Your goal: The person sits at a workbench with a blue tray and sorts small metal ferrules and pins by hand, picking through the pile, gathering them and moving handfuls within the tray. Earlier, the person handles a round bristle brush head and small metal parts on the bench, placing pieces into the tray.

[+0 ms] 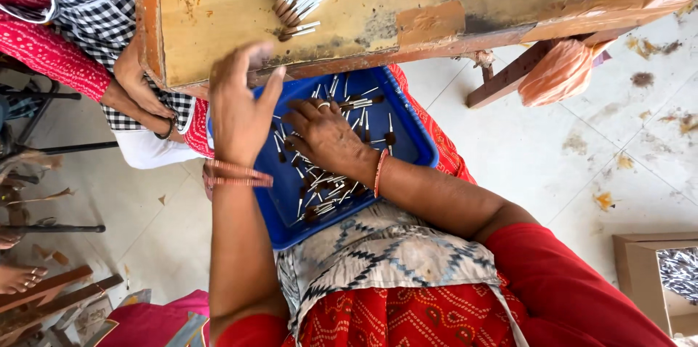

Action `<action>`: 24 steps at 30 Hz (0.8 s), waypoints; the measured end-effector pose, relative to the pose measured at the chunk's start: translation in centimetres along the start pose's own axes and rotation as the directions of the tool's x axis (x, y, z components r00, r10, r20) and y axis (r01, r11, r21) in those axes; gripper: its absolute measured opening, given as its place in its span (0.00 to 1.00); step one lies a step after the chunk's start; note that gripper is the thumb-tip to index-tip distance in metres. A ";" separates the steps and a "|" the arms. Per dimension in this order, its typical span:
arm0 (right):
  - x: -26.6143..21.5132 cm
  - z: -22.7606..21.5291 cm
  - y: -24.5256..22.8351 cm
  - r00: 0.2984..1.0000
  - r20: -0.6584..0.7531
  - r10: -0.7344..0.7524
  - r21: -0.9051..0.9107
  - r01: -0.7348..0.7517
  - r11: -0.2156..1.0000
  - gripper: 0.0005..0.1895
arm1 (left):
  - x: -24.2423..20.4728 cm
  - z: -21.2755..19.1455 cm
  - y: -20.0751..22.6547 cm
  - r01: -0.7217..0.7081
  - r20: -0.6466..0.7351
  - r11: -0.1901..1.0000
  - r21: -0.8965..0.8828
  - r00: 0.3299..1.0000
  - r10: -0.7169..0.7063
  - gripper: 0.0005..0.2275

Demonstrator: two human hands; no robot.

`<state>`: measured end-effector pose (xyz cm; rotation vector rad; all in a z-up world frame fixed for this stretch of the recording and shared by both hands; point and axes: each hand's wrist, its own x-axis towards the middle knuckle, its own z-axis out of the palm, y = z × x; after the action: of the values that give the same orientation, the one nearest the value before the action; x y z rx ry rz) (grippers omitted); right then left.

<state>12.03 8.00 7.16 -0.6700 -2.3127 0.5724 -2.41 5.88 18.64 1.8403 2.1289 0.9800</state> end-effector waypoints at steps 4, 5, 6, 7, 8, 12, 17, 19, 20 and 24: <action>-0.4 0.9 0.5 0.998 0.066 -0.017 0.074 0.012 0.997 0.20 | 7.0 5.8 -4.4 -0.249 -0.070 0.951 0.183 0.962 0.265 0.35; -0.5 1.0 0.7 0.995 0.097 -0.014 0.086 0.005 0.996 0.20 | 7.8 6.7 -4.3 -0.263 -0.104 0.952 0.156 0.954 0.280 0.37; -0.5 1.1 0.9 0.992 0.128 -0.011 0.098 -0.002 0.995 0.20 | 8.6 7.6 -4.3 -0.277 -0.138 0.952 0.129 0.946 0.294 0.39; -0.5 1.2 1.0 0.992 0.129 -0.006 0.095 -0.006 0.995 0.20 | 9.1 8.4 -4.5 -0.278 -0.136 0.952 0.125 0.946 0.294 0.39; -0.5 1.3 1.1 0.992 0.126 -0.015 0.097 0.003 0.995 0.20 | 9.6 9.1 -4.7 -0.293 -0.175 0.947 0.134 0.933 0.314 0.40; -0.5 1.6 0.7 0.983 0.177 -0.039 0.089 0.024 0.996 0.21 | 11.8 10.5 -4.5 -0.318 -0.224 0.926 0.202 0.906 0.360 0.40; -0.5 1.6 0.7 0.964 0.265 -0.029 0.107 0.001 0.994 0.21 | 12.4 11.2 -4.3 -0.301 -0.112 0.905 0.302 0.931 0.347 0.33; -0.6 1.7 0.8 0.968 0.249 -0.039 0.109 0.012 0.994 0.22 | 12.1 11.1 -4.3 -0.338 -0.093 0.874 0.349 0.916 0.391 0.30; -0.6 1.8 0.9 0.978 0.203 -0.056 0.101 0.036 0.994 0.22 | 11.9 10.9 -4.2 -0.355 -0.075 0.872 0.338 0.913 0.401 0.30; -0.6 1.7 1.4 0.977 0.212 -0.035 0.100 0.014 0.995 0.21 | 10.9 10.3 -4.1 -0.443 0.027 0.846 0.295 0.889 0.456 0.31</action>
<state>11.68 8.34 4.88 -0.5553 -2.4686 0.7743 -2.97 19.67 11.50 2.5732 1.9915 0.8159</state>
